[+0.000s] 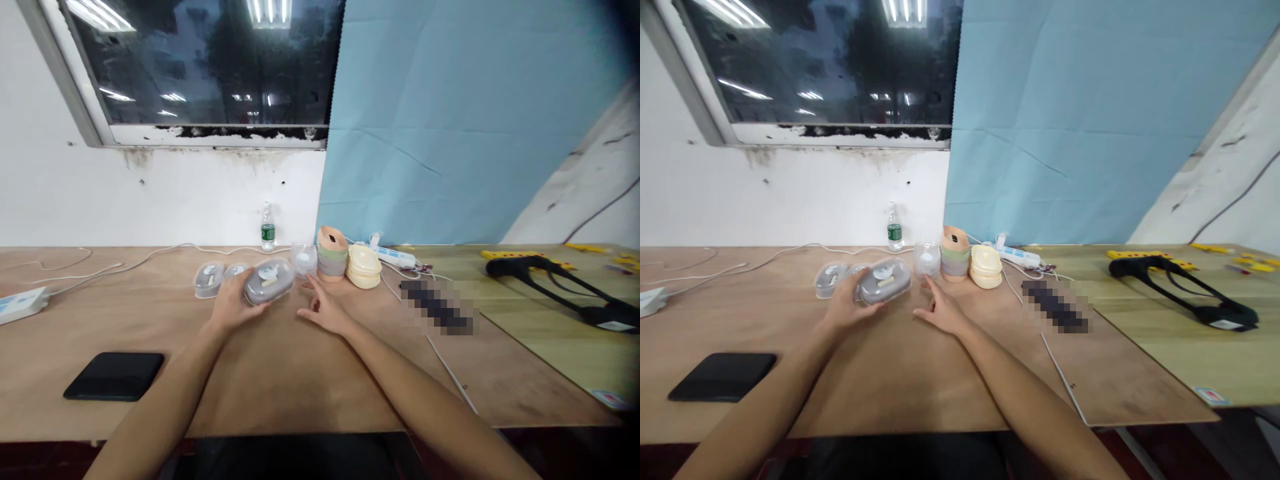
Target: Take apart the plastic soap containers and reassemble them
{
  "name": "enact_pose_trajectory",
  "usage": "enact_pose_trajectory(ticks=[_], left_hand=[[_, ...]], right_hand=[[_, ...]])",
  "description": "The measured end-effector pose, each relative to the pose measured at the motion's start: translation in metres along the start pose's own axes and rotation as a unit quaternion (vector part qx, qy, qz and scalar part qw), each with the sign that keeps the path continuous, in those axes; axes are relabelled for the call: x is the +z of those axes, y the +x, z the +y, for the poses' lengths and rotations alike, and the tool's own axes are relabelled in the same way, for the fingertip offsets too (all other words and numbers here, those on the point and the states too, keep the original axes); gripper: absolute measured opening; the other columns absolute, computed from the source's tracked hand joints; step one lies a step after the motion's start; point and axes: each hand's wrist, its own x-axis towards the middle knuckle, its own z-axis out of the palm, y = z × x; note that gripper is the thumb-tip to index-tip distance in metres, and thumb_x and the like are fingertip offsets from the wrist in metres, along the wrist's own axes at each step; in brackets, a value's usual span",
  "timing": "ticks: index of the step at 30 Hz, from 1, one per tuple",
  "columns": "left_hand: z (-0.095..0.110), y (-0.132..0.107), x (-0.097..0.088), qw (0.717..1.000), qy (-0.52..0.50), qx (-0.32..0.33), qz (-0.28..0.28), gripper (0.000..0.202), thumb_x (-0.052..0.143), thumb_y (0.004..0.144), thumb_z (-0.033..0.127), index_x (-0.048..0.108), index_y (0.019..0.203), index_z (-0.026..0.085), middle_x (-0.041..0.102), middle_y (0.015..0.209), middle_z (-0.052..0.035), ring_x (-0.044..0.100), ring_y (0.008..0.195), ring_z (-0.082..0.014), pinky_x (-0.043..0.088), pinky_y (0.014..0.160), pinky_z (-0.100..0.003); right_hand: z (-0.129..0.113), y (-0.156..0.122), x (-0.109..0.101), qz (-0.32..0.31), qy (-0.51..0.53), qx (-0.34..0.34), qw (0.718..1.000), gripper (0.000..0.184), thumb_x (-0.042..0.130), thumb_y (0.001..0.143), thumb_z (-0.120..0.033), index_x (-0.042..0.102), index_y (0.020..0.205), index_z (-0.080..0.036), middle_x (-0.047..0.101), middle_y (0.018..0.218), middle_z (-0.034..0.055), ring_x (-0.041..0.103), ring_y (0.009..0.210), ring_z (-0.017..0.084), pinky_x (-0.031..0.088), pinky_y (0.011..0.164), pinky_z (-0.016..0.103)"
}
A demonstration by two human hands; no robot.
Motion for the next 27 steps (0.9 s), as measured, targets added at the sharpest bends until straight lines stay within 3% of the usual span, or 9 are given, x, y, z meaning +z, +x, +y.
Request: enact_pose_trajectory(ticks=[4,5,9,15,20,24,27], left_hand=[[-0.031,0.002,-0.022,0.973,0.029,-0.135,0.186,0.085,0.068,0.073,0.052,0.032,0.138,0.011,0.046,0.136,-0.0153,0.046,0.124,-0.0273,0.036,0.105,-0.037],[-0.038,0.001,-0.027,0.965,0.037,-0.17,0.195,0.085,0.065,0.075,0.053,0.028,0.14,0.012,0.043,0.14,-0.0149,0.044,0.126,-0.0266,0.036,0.105,-0.036],[-0.062,-0.005,-0.042,0.932,0.088,-0.3,0.184,0.086,0.064,0.076,0.056,0.027,0.141,0.013,0.044,0.139,-0.0159,0.045,0.123,-0.0307,0.035,0.102,-0.042],[-0.079,-0.007,-0.032,0.91,0.133,-0.37,0.131,0.096,0.065,0.068,0.065,0.026,0.143,0.019,0.047,0.135,-0.0195,0.046,0.121,-0.0393,0.034,0.098,-0.052],[-0.087,-0.008,-0.021,0.903,0.163,-0.377,0.124,0.104,0.059,0.067,0.072,0.018,0.148,0.02,0.046,0.135,-0.0217,0.046,0.122,-0.0393,0.035,0.099,-0.053],[-0.095,-0.01,-0.016,0.912,0.138,-0.365,0.128,0.094,0.046,0.079,0.069,0.014,0.149,0.016,0.042,0.138,-0.0231,0.047,0.123,-0.0378,0.039,0.098,-0.049],[-0.103,-0.011,-0.012,0.925,0.124,-0.339,0.121,0.091,0.048,0.082,0.061,0.01,0.15,0.014,0.037,0.143,-0.0228,0.042,0.128,-0.0368,0.037,0.102,-0.048]], right_hand=[[0.006,0.001,-0.002,0.031,-0.025,-0.023,0.999,0.077,0.063,0.078,-0.036,0.027,0.145,-0.025,0.055,0.129,0.0102,0.056,0.063,0.011,0.051,0.072,0.033],[0.008,0.002,-0.003,0.041,-0.027,-0.024,0.998,0.072,0.061,0.079,-0.035,0.03,0.144,-0.024,0.057,0.126,0.0098,0.055,0.062,0.012,0.051,0.07,0.033],[0.011,0.005,-0.006,0.087,-0.035,-0.024,0.995,0.058,0.058,0.081,-0.036,0.043,0.135,-0.021,0.063,0.113,0.0085,0.055,0.06,0.013,0.05,0.07,0.033],[0.011,0.006,-0.013,0.13,-0.056,-0.033,0.989,0.045,0.054,0.084,-0.036,0.053,0.126,-0.021,0.065,0.106,0.0065,0.055,0.061,0.014,0.049,0.072,0.033],[0.02,0.007,-0.028,0.197,-0.091,-0.035,0.975,0.036,0.051,0.086,-0.037,0.059,0.117,-0.02,0.066,0.098,0.0066,0.057,0.067,0.016,0.049,0.073,0.032],[0.035,0.008,-0.053,0.322,-0.133,-0.042,0.936,0.028,0.049,0.085,-0.035,0.063,0.104,-0.019,0.065,0.089,0.0066,0.057,0.07,0.017,0.047,0.073,0.032],[0.05,0.007,-0.077,0.401,-0.16,-0.028,0.902,0.027,0.048,0.085,-0.034,0.063,0.101,-0.017,0.062,0.086,0.0073,0.055,0.071,0.018,0.047,0.074,0.033]])
